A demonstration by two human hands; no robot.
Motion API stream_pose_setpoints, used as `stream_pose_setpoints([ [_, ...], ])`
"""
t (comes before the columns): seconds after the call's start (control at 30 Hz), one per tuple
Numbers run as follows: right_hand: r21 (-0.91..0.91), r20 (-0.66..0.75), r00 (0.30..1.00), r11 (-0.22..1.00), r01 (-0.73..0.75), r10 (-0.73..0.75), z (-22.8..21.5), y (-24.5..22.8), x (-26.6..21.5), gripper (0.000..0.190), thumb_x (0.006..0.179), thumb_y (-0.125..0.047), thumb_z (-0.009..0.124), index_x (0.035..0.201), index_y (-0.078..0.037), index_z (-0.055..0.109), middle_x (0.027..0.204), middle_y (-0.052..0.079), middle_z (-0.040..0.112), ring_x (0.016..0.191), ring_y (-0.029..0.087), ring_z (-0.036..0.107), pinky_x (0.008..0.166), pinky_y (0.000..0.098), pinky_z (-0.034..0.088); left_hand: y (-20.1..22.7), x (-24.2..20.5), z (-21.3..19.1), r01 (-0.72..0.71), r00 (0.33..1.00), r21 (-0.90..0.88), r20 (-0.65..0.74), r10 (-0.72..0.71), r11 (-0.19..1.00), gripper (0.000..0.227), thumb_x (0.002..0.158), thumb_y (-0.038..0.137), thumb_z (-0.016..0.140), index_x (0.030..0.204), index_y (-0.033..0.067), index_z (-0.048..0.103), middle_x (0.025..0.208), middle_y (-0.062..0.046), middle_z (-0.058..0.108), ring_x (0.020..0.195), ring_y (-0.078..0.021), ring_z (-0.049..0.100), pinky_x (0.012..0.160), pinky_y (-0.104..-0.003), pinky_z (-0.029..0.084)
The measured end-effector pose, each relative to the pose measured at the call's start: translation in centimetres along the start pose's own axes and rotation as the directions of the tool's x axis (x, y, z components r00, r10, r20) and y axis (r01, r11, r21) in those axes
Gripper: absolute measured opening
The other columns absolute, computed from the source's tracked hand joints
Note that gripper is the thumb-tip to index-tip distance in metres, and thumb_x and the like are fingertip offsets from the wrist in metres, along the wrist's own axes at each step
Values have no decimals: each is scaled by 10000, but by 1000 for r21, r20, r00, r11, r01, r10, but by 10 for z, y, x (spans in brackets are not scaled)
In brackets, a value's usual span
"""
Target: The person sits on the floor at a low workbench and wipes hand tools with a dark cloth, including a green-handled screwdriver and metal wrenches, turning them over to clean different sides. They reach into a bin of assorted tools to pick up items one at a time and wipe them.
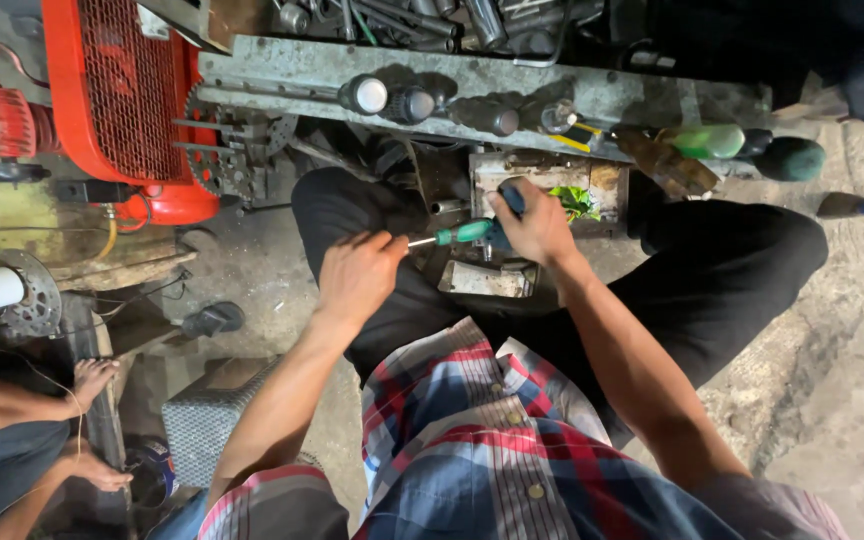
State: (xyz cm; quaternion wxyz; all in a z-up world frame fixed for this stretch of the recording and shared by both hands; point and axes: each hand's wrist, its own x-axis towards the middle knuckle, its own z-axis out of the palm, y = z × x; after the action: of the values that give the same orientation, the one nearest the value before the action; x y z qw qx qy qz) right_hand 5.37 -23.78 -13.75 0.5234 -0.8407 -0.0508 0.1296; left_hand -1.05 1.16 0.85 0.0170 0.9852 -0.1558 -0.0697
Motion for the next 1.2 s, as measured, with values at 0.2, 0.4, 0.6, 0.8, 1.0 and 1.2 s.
stream_pose_setpoints([
  [0.2,210,576,817,972,-102,-39,-4,6,2,461,955,-496,655,1120,-70,712,956,73,728,917,177,649,835,364,529,-21,9,-8,-101,988,-1,-120,100,995,153,894,180,715,1032,148,773,880,-4,673,906,-234,636,853,-397,470],
  [0.4,356,554,822,930,-89,-133,15,24,-3,391,967,-427,699,1113,-67,744,927,47,722,895,140,626,825,336,517,5,15,-15,22,784,6,-621,-13,1000,258,863,219,758,1091,120,689,1138,-82,659,1143,-328,552,1002,-460,408],
  [0.6,358,418,901,932,-45,-117,35,18,-8,413,920,-393,755,1177,-74,700,996,19,712,953,125,629,863,315,518,38,6,116,186,719,-921,-110,-686,343,405,933,244,755,1266,76,598,1106,-41,596,970,-183,528,849,-344,429],
  [0.8,371,404,890,927,52,-211,26,11,-10,726,746,-344,891,1327,-40,580,1140,113,692,1065,209,625,947,368,505,44,23,158,21,755,-979,149,-639,-203,267,1047,207,641,1238,20,627,1087,-20,676,1011,-106,615,912,-264,480],
  [1.0,230,188,982,971,-63,19,17,9,-5,783,702,-164,818,1416,-34,523,1214,155,699,1089,222,664,996,352,497,33,1,136,12,859,-988,90,-504,-156,181,1089,189,633,1138,23,581,965,-18,586,1031,-153,698,899,-303,537],
  [1.2,565,162,963,780,-269,214,33,23,-7,582,858,-67,565,1439,-58,580,1153,110,685,1034,189,633,946,311,514,57,-16,113,346,886,-938,328,-328,-3,183,1041,189,618,1135,36,585,963,-60,687,892,-152,714,762,-284,567],
])
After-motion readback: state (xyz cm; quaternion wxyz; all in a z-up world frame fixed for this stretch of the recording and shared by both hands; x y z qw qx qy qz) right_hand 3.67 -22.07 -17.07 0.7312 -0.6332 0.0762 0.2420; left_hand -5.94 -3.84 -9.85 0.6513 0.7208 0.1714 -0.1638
